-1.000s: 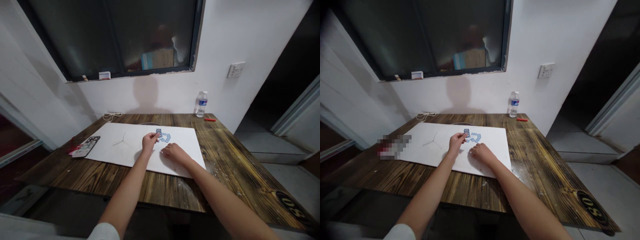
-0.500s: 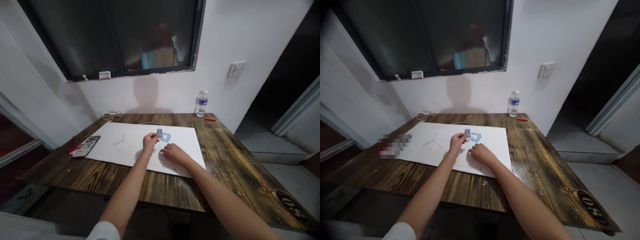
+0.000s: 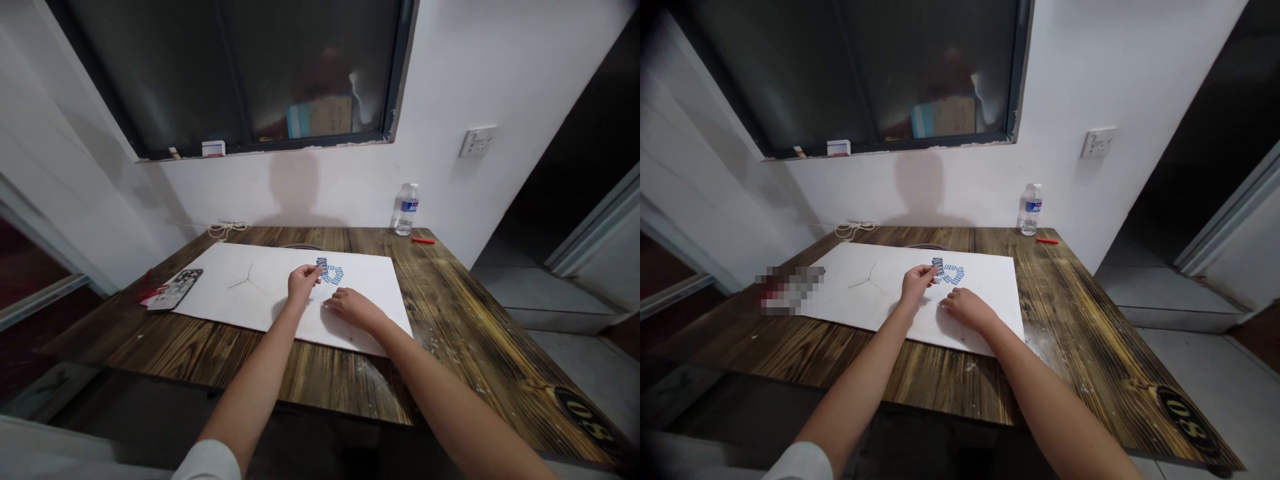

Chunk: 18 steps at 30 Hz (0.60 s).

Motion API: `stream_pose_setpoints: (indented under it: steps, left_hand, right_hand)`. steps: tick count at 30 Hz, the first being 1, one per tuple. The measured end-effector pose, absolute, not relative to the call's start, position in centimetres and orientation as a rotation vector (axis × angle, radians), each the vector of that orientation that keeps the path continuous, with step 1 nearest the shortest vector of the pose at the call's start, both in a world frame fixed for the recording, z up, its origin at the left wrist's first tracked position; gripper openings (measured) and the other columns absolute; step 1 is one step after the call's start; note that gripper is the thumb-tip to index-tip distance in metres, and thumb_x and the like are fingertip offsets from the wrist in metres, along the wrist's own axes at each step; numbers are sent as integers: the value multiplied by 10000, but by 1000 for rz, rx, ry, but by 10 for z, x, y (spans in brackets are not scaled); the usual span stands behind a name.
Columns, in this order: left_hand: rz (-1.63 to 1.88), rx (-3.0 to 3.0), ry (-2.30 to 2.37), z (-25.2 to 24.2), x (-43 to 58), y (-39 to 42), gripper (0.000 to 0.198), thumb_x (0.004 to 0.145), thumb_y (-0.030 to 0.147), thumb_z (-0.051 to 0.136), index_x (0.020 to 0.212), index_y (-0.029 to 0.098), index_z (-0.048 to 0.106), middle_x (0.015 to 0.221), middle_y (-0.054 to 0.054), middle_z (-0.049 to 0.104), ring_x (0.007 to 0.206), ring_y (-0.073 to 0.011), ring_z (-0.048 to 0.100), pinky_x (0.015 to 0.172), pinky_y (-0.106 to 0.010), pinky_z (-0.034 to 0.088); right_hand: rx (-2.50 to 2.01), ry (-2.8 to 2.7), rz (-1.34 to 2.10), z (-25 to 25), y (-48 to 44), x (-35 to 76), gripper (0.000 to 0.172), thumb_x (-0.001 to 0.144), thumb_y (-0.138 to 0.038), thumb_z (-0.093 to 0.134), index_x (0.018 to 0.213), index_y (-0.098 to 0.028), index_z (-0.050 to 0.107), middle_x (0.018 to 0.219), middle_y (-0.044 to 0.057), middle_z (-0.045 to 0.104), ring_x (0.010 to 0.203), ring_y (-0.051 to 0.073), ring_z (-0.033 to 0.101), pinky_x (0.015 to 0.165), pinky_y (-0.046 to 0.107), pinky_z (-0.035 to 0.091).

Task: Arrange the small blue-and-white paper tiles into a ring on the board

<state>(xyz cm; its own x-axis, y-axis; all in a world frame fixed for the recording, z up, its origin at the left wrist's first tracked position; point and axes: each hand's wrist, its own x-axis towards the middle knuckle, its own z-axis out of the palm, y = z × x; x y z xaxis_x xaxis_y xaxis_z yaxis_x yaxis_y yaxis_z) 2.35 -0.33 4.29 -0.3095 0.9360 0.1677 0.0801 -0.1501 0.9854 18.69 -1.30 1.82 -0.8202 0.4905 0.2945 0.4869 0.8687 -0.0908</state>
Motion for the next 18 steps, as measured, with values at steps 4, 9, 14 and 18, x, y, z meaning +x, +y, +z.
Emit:
stream_pose_setpoints:
  steps: [4,9,14,18]
  left_hand:
    - [1539,1192,1398,44,25,-5,331,585,456,778,707,167,671,653,-26,656,553,-124,577,544,-236,423]
    - [1536,1200,1406,43,25,-4,337,581,464,777,702,169,669,633,-19,648,541,-123,575,534,-236,413]
    - [1535,1200,1405,42,25,-3,331,579,453,779,694,164,666,620,-12,643,531,-117,575,525,-228,410]
    - [1531,1207,1402,41,25,-3,326,586,455,774,699,167,671,611,-13,640,534,-118,572,519,-224,409]
  right_hand:
    - [-748,-2726,-16,18,-14,186,204,895,-165,543,1046,-163,681,817,74,669,795,181,564,725,291,394]
    - [-717,-2737,-38,15,-13,185,252,914,-177,524,1109,-211,679,818,69,637,811,175,542,727,283,376]
    - [-694,-2747,33,18,-12,189,231,930,-195,510,1030,-228,716,783,52,628,775,165,513,709,270,371]
    - [-716,-2743,44,18,-12,189,225,939,-208,498,983,-200,719,784,57,627,781,166,515,717,271,378]
